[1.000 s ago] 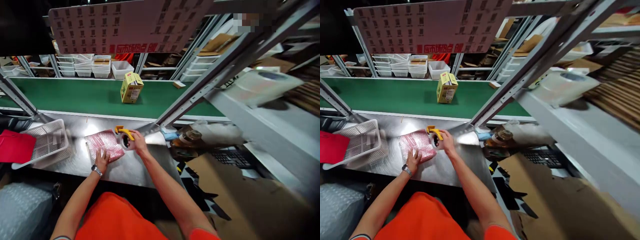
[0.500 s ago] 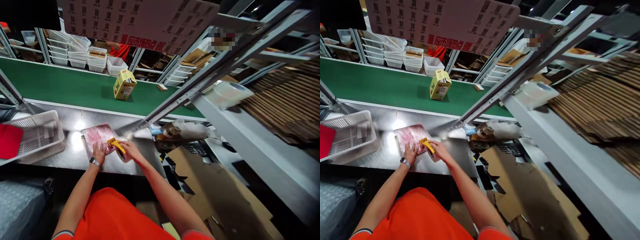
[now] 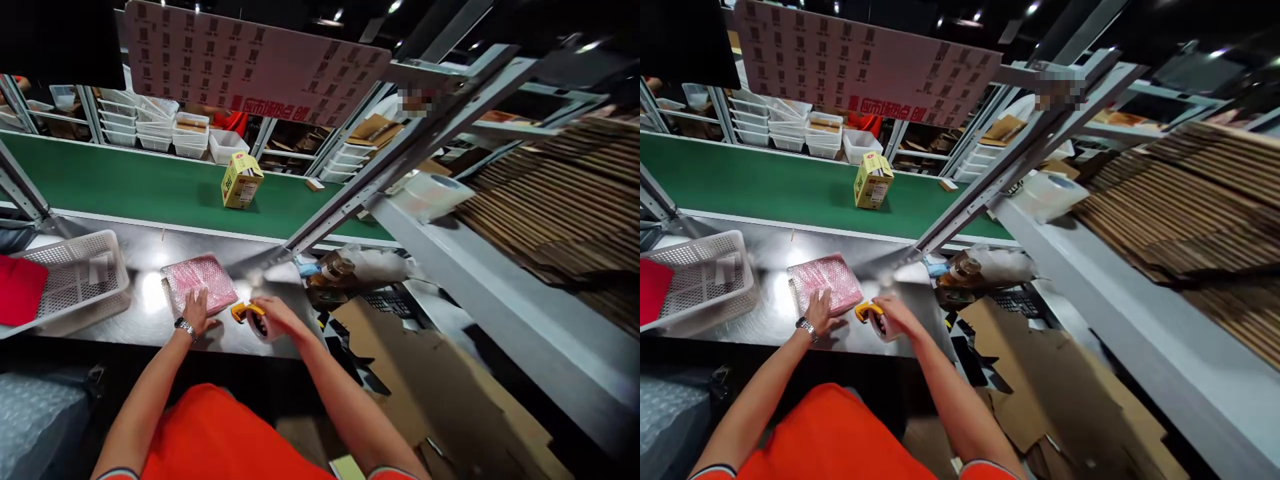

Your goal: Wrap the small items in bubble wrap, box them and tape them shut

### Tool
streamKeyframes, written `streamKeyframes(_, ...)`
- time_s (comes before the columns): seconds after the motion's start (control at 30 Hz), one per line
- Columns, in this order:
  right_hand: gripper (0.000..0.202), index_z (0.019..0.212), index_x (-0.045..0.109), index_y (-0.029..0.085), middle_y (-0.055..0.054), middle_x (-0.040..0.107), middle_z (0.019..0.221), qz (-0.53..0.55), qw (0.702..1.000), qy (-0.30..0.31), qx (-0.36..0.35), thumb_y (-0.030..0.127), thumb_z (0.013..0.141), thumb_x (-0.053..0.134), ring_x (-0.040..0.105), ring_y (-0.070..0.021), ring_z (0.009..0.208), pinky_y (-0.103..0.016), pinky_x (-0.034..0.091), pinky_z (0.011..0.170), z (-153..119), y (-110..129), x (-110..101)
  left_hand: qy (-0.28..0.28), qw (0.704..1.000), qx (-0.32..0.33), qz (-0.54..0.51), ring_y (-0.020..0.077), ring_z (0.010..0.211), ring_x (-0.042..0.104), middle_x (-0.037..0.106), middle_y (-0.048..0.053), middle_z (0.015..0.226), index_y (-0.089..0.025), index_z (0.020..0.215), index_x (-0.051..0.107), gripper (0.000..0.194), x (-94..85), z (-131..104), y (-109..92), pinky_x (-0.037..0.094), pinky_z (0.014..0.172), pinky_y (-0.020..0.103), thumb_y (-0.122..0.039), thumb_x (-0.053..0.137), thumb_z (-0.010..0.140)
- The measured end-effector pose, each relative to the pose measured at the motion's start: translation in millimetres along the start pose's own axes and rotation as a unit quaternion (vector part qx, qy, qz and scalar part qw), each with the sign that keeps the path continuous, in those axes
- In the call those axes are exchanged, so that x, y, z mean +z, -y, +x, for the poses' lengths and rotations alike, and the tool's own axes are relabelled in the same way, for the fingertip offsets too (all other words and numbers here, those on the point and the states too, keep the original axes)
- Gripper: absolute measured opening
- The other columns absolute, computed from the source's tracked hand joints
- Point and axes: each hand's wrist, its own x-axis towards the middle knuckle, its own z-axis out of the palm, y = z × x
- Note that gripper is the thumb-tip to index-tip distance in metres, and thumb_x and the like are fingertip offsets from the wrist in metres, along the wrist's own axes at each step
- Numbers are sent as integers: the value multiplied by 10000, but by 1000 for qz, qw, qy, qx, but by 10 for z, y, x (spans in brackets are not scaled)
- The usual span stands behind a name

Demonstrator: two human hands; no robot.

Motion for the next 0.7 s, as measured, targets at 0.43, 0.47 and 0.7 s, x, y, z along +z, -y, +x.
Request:
streamKeyframes(0.43,287,1070,844,115,-94,899,1118,-16,984,21,-176,193,1072,568,789,-262,1225,-392,592,1209,1092,1814,1862,-75,996,5,36,501,1625,624,719,258,1671,-168,1551,797,598,-18,-210,182,462,1409,738,-269,890,969)
streamKeyframes(0.47,283,1048,848,115,-86,901,1099,-19,984,30,-176,191,1070,576,793,-261,1213,-385,594,1208,1091,1755,1907,-78,996,12,34,485,1567,659,743,252,1620,-158,1540,799,592,-6,-214,197,498,1382,707,-270,896,967)
streamKeyframes(0.7,231,1047,925,223,-115,937,1269,-25,986,26,-162,293,977,716,851,-346,1277,-521,627,1283,65,414,1023,-112,993,27,3,442,1480,680,759,266,1538,-104,1381,776,407,20,-198,289,548,1305,637,-257,826,1007)
